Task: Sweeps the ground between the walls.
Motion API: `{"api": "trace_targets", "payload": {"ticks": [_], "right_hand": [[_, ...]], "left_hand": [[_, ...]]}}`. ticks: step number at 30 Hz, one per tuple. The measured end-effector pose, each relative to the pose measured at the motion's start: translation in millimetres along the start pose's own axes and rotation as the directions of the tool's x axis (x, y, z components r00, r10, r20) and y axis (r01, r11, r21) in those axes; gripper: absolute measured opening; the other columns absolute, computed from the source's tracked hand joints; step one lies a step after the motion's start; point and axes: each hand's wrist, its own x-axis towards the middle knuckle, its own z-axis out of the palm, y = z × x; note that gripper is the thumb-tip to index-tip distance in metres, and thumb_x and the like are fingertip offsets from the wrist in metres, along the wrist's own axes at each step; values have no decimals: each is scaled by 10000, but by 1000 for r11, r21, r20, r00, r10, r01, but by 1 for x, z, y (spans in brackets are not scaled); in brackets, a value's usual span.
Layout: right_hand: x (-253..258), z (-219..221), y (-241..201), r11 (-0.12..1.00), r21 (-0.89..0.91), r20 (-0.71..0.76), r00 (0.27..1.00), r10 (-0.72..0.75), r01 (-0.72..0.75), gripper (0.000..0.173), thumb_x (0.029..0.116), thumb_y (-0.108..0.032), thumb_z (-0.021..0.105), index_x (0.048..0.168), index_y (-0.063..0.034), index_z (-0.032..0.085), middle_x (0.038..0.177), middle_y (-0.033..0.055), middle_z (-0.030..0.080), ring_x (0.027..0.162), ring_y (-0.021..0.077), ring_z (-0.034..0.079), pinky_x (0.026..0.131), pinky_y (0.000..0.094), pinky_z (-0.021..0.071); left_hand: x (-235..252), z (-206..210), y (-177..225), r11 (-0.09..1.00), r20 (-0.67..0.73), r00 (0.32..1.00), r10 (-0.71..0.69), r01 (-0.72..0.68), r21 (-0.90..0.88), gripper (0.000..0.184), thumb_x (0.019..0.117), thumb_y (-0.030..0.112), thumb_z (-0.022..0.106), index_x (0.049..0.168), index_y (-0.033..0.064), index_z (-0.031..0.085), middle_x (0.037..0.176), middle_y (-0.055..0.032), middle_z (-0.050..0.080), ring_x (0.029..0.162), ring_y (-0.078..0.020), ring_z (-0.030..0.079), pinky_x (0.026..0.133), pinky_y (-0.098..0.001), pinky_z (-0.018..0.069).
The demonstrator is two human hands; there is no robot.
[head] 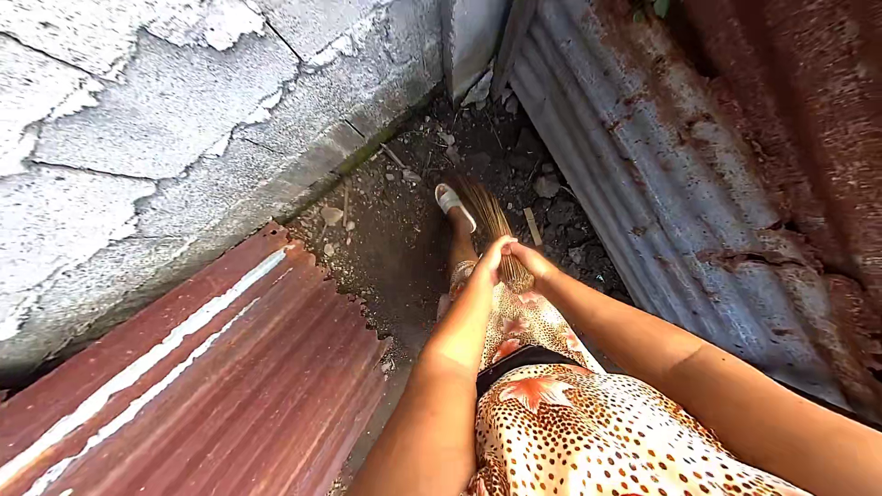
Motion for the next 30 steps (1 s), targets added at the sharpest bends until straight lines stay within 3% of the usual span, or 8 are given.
{"api": "trace_targets", "payload": {"ticks": [7, 10, 13, 15, 18, 22, 27, 30], "right_hand": [[-69, -13, 15, 984, -172, 77, 996, -38, 51, 373, 1034, -229, 460, 1367, -59, 460, 958, 111, 670, 801, 202, 688, 720, 392, 599], [-91, -28, 9, 982, -169, 241, 962, 128, -88, 254, 1019, -286, 385, 1192, -148, 510, 878, 30, 659, 718, 133, 661, 637, 314, 576], [-76, -32, 5, 957, -163, 403, 869, 287, -241, 269, 1045, -318, 332, 1075, -177, 558, 817, 0, 661, 655, 91, 649, 573, 256, 558], [-45, -25, 13, 947, -157, 451, 833, 321, -280, 278, 1044, -316, 317, 1050, -171, 555, 779, 3, 645, 610, 91, 629, 534, 252, 538], [7, -9, 8, 980, -27, 374, 907, 194, -198, 283, 1054, -279, 321, 1040, -128, 560, 776, 16, 631, 633, 99, 625, 574, 266, 547], [32, -6, -28, 1000, 5, 126, 992, 21, -22, 266, 1056, -301, 394, 1091, -120, 585, 791, 26, 643, 624, 113, 626, 564, 272, 549], [-6, -19, 41, 991, -123, 147, 989, -29, 48, 450, 969, -252, 529, 1358, -29, 487, 998, 114, 684, 824, 198, 688, 751, 394, 601], [-41, -9, 56, 989, -133, 193, 977, 96, -71, 488, 954, -225, 534, 1397, -46, 431, 976, 101, 669, 811, 182, 687, 741, 382, 601]], "left_hand": [[-68, 23, -19, 986, 114, 989, 90, -73, -148, 417, 1038, 160, 533, 1424, 75, 397, 977, -95, 648, 854, -184, 667, 789, -380, 581], [-100, 44, -20, 982, 27, 1000, -9, 14, -187, 526, 1018, 179, 587, 1462, 66, 328, 1011, -132, 637, 861, -213, 670, 752, -388, 583], [-107, 47, -24, 968, -133, 983, -128, 94, -231, 266, 1053, 263, 537, 1211, 50, 554, 887, -106, 636, 735, -197, 639, 633, -354, 546], [-87, 29, -31, 961, -169, 960, -223, 187, -205, 338, 1074, 379, 458, 1095, 68, 588, 848, -102, 616, 694, -205, 609, 588, -368, 522], [-32, -3, -8, 971, -154, 960, -232, 219, -94, 392, 1069, 390, 461, 1216, 47, 582, 1004, -150, 636, 848, -252, 626, 719, -439, 542], [28, -13, 28, 995, -24, 1000, 13, -10, 104, 305, 1000, 328, 558, 1165, 79, 615, 913, -76, 646, 784, -187, 631, 691, -394, 548], [-28, -13, -23, 995, 28, 996, -85, 84, 52, 635, 998, 258, 623, 1533, 96, 322, 1204, -153, 641, 1032, -240, 659, 878, -428, 569], [-76, -8, -42, 997, -37, 996, -78, 77, -33, 591, 980, 128, 620, 1479, 38, 318, 1173, -134, 620, 986, -185, 643, 852, -363, 558]]}}
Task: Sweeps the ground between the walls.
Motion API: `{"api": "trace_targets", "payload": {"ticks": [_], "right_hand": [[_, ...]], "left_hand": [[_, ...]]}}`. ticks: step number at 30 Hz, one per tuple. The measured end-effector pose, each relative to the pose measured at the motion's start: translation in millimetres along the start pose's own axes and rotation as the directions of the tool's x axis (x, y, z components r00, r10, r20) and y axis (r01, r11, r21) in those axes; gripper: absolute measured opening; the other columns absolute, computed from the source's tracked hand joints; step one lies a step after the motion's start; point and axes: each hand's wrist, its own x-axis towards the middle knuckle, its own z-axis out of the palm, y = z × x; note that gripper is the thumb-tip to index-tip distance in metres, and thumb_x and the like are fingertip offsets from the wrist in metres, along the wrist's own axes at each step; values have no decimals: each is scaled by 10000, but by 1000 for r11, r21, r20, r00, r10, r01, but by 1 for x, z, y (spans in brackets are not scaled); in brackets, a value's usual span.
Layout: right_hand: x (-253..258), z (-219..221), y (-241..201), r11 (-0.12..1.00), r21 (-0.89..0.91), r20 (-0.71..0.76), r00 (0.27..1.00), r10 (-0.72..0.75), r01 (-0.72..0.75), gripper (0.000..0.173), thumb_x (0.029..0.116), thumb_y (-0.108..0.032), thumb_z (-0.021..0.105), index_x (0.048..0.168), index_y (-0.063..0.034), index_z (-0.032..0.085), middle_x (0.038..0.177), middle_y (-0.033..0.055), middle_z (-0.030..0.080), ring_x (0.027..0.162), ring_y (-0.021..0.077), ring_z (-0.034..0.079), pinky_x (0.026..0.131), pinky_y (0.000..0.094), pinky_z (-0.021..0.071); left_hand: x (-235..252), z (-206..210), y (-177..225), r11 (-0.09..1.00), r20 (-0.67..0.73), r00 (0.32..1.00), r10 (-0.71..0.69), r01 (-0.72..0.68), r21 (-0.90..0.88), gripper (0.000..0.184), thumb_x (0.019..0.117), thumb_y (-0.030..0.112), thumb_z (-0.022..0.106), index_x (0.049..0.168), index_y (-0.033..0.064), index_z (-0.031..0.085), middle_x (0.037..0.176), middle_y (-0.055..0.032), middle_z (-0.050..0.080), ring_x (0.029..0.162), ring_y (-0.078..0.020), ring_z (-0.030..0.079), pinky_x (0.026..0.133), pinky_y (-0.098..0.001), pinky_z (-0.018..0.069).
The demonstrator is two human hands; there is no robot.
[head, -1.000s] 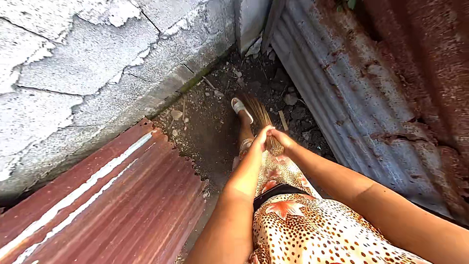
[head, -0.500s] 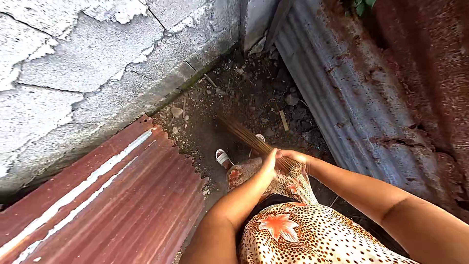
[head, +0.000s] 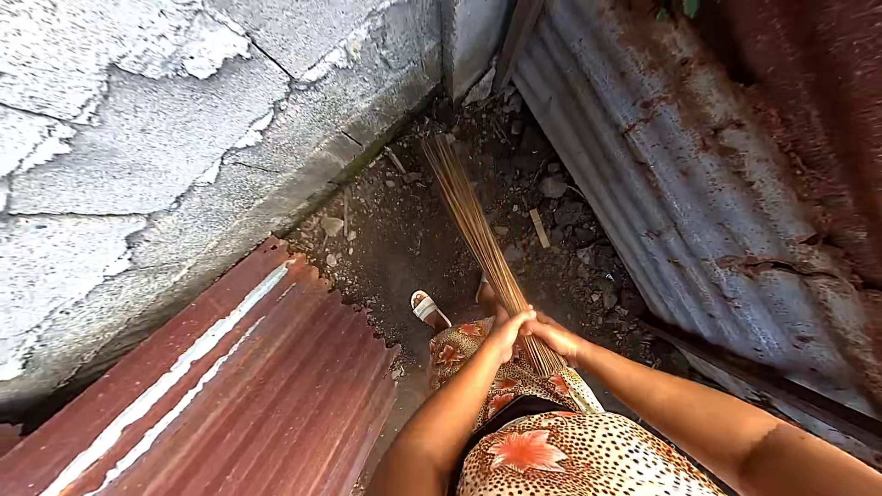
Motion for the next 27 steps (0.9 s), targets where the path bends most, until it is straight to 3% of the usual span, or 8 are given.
{"api": "trace_targets", "payload": {"ticks": [2, 4, 9, 12, 15, 20, 23, 27], "right_hand": [[7, -6, -24, 997, 17, 95, 993, 69, -71, 295, 992, -262, 438, 1229, -104, 510, 878, 33, 649, 733, 126, 655, 675, 323, 579], [33, -18, -66, 996, 52, 121, 991, 62, -69, 274, 1064, -282, 344, 1104, -113, 557, 811, 2, 624, 664, 90, 616, 617, 268, 550], [84, -37, -131, 963, 182, -158, 973, -169, 197, 253, 1012, -323, 471, 1125, -137, 600, 845, 33, 658, 662, 131, 636, 586, 309, 555], [75, -36, -100, 965, 128, -125, 969, -214, 230, 382, 1005, -325, 496, 1330, -123, 491, 922, 94, 667, 723, 199, 670, 652, 387, 589], [35, -40, -58, 990, 62, 62, 989, -133, 129, 356, 992, -283, 447, 1283, -82, 480, 892, 74, 656, 704, 175, 665, 645, 368, 595], [20, -40, -14, 974, 146, 242, 961, 136, -175, 250, 1047, -282, 387, 1034, -123, 579, 804, 14, 631, 684, 113, 628, 629, 293, 554], [48, -30, -26, 923, 361, 154, 985, 84, -135, 230, 1050, -248, 358, 1033, -113, 544, 752, 29, 616, 633, 123, 623, 585, 295, 549], [69, -41, -75, 848, 515, -27, 991, -132, 127, 241, 1048, -277, 416, 1034, -92, 570, 721, 46, 618, 600, 137, 623, 559, 291, 549]], "left_hand": [[7, 6, 14, 1000, -90, 996, -6, 6, -8, 470, 1005, 164, 608, 1401, 7, 409, 1069, -137, 625, 920, -198, 642, 815, -378, 562], [45, 10, 48, 999, -131, 991, 16, -12, 35, 312, 1054, 232, 553, 1264, 1, 547, 968, -120, 641, 839, -201, 641, 755, -382, 563], [125, 23, 144, 950, 20, 986, 166, -165, 265, 407, 1009, 259, 592, 1330, 27, 501, 1013, -133, 644, 881, -210, 642, 786, -411, 559], [100, 21, 127, 943, 60, 986, 154, -165, 289, 730, 964, 257, 659, 1558, 111, 261, 1143, -166, 638, 976, -242, 649, 837, -436, 561], [56, 25, 64, 979, -30, 997, 72, -65, 192, 711, 983, 265, 658, 1551, 107, 260, 1123, -162, 637, 978, -249, 664, 834, -435, 578], [22, 30, 0, 993, -208, 971, -115, 114, -15, 364, 1059, 286, 528, 1320, 33, 507, 1008, -148, 643, 863, -237, 650, 751, -421, 564], [53, 23, 25, 968, -190, 962, -194, 219, 123, 398, 1091, 401, 398, 1207, 69, 585, 996, -120, 638, 863, -227, 629, 760, -429, 541], [99, 37, 93, 901, -147, 988, -52, 110, 420, 392, 1071, 416, 433, 1150, 83, 624, 945, -81, 615, 789, -181, 582, 695, -371, 505]]}}
